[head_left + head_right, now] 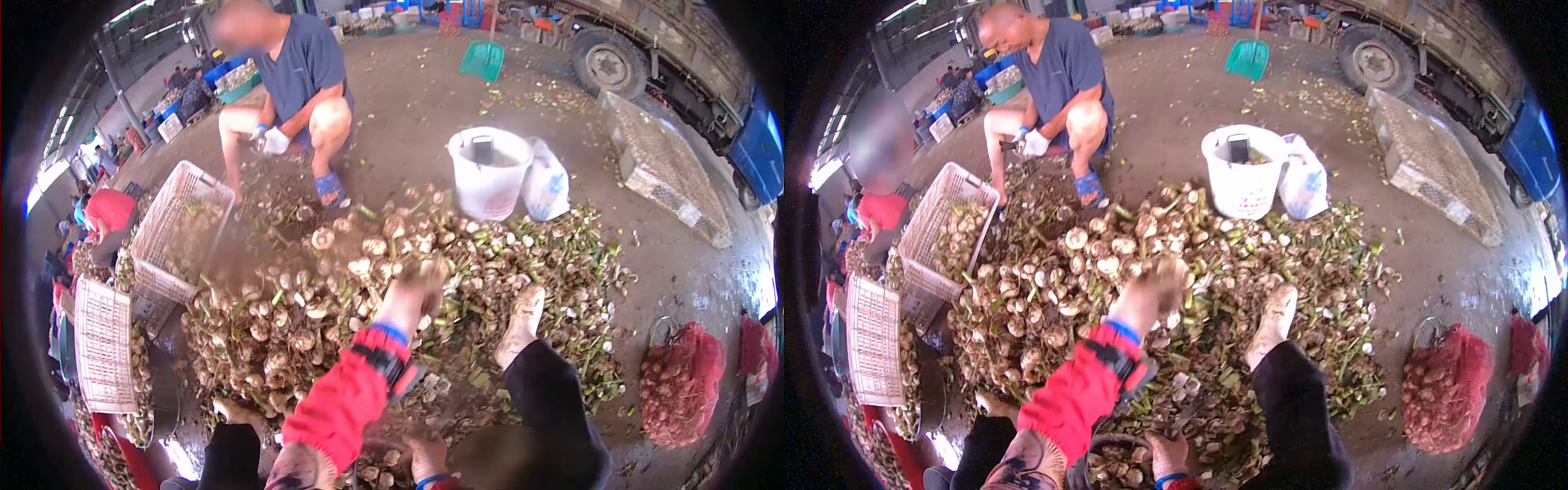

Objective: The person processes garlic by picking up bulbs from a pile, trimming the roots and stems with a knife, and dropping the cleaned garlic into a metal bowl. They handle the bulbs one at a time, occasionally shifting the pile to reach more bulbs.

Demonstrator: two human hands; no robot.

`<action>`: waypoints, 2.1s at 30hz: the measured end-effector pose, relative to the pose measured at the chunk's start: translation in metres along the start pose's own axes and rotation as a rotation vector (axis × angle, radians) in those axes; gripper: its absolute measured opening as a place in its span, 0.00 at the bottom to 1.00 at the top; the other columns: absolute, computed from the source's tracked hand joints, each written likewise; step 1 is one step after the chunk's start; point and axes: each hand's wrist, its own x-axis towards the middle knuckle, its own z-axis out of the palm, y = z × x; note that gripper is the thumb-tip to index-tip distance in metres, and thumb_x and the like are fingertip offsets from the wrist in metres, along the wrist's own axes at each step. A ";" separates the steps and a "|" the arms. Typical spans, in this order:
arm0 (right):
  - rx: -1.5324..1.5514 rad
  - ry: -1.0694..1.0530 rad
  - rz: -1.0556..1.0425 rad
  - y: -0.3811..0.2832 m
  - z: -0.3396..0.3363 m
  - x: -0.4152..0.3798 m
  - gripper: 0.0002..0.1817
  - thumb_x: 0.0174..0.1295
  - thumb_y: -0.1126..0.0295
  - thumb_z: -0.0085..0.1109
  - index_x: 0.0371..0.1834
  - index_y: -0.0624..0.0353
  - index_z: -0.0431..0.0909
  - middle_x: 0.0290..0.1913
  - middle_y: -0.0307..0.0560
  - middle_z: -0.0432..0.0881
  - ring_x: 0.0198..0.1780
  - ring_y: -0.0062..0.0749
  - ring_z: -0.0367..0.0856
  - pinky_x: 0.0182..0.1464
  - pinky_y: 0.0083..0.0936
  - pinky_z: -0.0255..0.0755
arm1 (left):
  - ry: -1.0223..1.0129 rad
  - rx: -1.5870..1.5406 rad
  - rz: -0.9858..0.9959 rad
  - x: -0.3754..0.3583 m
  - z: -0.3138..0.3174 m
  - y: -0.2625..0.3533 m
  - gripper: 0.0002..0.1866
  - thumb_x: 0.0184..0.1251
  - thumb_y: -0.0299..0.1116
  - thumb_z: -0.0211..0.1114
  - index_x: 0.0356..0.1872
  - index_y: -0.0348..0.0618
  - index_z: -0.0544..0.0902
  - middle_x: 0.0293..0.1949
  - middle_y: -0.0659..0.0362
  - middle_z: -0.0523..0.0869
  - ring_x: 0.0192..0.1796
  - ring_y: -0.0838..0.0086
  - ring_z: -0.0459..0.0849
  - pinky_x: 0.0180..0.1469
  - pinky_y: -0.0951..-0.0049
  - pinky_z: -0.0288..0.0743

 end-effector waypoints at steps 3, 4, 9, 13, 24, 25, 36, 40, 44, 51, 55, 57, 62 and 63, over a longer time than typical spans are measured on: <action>0.099 -0.062 -0.078 0.037 -0.014 0.031 0.21 0.43 0.87 0.64 0.44 0.64 0.77 0.37 0.44 0.81 0.35 0.34 0.81 0.36 0.29 0.77 | 0.012 -0.151 0.122 0.048 0.051 0.073 0.15 0.59 0.43 0.65 0.41 0.45 0.77 0.34 0.63 0.78 0.33 0.76 0.78 0.33 0.77 0.72; 0.231 -0.075 -0.036 0.031 -0.007 0.026 0.21 0.44 0.87 0.64 0.45 0.64 0.77 0.38 0.44 0.80 0.35 0.34 0.81 0.36 0.29 0.77 | 0.005 -0.100 0.098 0.052 0.058 0.090 0.19 0.59 0.44 0.66 0.46 0.44 0.76 0.36 0.62 0.78 0.34 0.74 0.79 0.35 0.75 0.74; 0.054 -0.098 -0.085 0.006 -0.001 0.001 0.20 0.46 0.83 0.64 0.46 0.63 0.75 0.37 0.41 0.80 0.36 0.29 0.79 0.35 0.28 0.75 | 0.059 0.290 0.123 -0.037 0.006 0.027 0.20 0.59 0.31 0.65 0.51 0.37 0.75 0.35 0.61 0.82 0.33 0.79 0.79 0.37 0.79 0.74; 0.042 -0.095 -0.044 0.012 -0.011 0.006 0.15 0.54 0.75 0.57 0.45 0.62 0.74 0.36 0.43 0.79 0.35 0.30 0.78 0.35 0.28 0.75 | 0.380 0.867 -0.482 -0.151 -0.069 -0.072 0.18 0.63 0.42 0.61 0.46 0.38 0.78 0.47 0.50 0.82 0.50 0.73 0.81 0.49 0.73 0.75; 0.003 -0.023 -0.039 0.026 0.004 0.015 0.15 0.47 0.85 0.61 0.39 0.63 0.77 0.36 0.43 0.80 0.38 0.33 0.79 0.42 0.27 0.75 | 0.623 1.122 -0.369 -0.127 -0.176 -0.186 0.22 0.59 0.40 0.60 0.51 0.37 0.73 0.48 0.38 0.79 0.51 0.48 0.78 0.53 0.56 0.73; -0.010 -0.026 -0.030 0.025 0.007 0.014 0.15 0.47 0.85 0.61 0.39 0.63 0.77 0.36 0.43 0.80 0.37 0.33 0.79 0.42 0.27 0.75 | 0.563 1.185 -0.437 -0.100 -0.212 -0.236 0.22 0.59 0.40 0.60 0.51 0.36 0.72 0.48 0.38 0.78 0.52 0.48 0.78 0.53 0.56 0.73; 0.018 -0.104 0.060 0.009 0.022 -0.001 0.15 0.46 0.86 0.63 0.39 0.63 0.78 0.35 0.43 0.80 0.37 0.30 0.79 0.42 0.24 0.73 | 0.312 1.297 -0.521 -0.138 -0.176 -0.242 0.21 0.50 0.34 0.62 0.48 0.42 0.77 0.47 0.46 0.81 0.51 0.53 0.80 0.52 0.62 0.75; -0.036 -0.071 0.048 0.009 0.019 0.001 0.15 0.46 0.86 0.61 0.38 0.62 0.77 0.34 0.43 0.79 0.37 0.31 0.79 0.40 0.26 0.74 | 0.311 1.263 -0.468 -0.145 -0.187 -0.248 0.22 0.49 0.35 0.66 0.47 0.40 0.77 0.44 0.45 0.82 0.49 0.55 0.81 0.51 0.63 0.75; -0.035 -0.073 0.105 0.008 0.013 -0.003 0.12 0.48 0.82 0.58 0.38 0.62 0.77 0.32 0.42 0.78 0.34 0.30 0.78 0.30 0.23 0.73 | 0.362 0.147 -0.143 -0.164 -0.178 -0.232 0.35 0.49 0.31 0.71 0.60 0.36 0.67 0.48 0.53 0.81 0.51 0.69 0.80 0.53 0.73 0.73; -0.163 -0.180 -0.256 0.018 0.001 0.000 0.16 0.50 0.79 0.63 0.44 0.62 0.76 0.32 0.41 0.79 0.31 0.26 0.77 0.31 0.22 0.72 | 0.251 -0.599 0.020 -0.243 -0.102 -0.118 0.32 0.50 0.19 0.69 0.59 0.40 0.69 0.51 0.56 0.80 0.50 0.71 0.79 0.50 0.71 0.75; -0.085 -0.209 -0.099 -0.025 0.010 -0.034 0.16 0.50 0.78 0.64 0.44 0.61 0.77 0.35 0.39 0.79 0.36 0.27 0.77 0.37 0.23 0.71 | 0.194 -0.527 0.256 -0.249 -0.063 -0.100 0.30 0.51 0.25 0.68 0.59 0.43 0.71 0.51 0.56 0.80 0.55 0.63 0.77 0.61 0.59 0.69; -0.134 -0.249 -0.141 -0.027 0.005 -0.036 0.16 0.51 0.78 0.62 0.45 0.63 0.77 0.41 0.43 0.79 0.43 0.27 0.77 0.44 0.25 0.71 | 0.153 -0.580 0.183 -0.255 -0.054 -0.095 0.30 0.50 0.24 0.68 0.58 0.43 0.71 0.51 0.56 0.80 0.55 0.64 0.77 0.61 0.60 0.69; -0.849 -0.268 -0.584 -0.032 -0.006 -0.038 0.16 0.47 0.77 0.61 0.43 0.61 0.77 0.44 0.51 0.79 0.44 0.37 0.79 0.45 0.31 0.72 | 0.146 -0.282 0.155 -0.258 -0.068 -0.123 0.25 0.56 0.30 0.69 0.56 0.46 0.72 0.44 0.55 0.81 0.50 0.65 0.78 0.42 0.68 0.77; -0.955 -0.291 -0.769 -0.031 -0.006 -0.039 0.15 0.46 0.76 0.61 0.41 0.59 0.78 0.40 0.52 0.79 0.41 0.42 0.79 0.42 0.33 0.72 | 0.174 -0.280 0.121 -0.262 -0.072 -0.130 0.23 0.57 0.37 0.67 0.54 0.45 0.74 0.45 0.53 0.81 0.49 0.63 0.79 0.43 0.67 0.77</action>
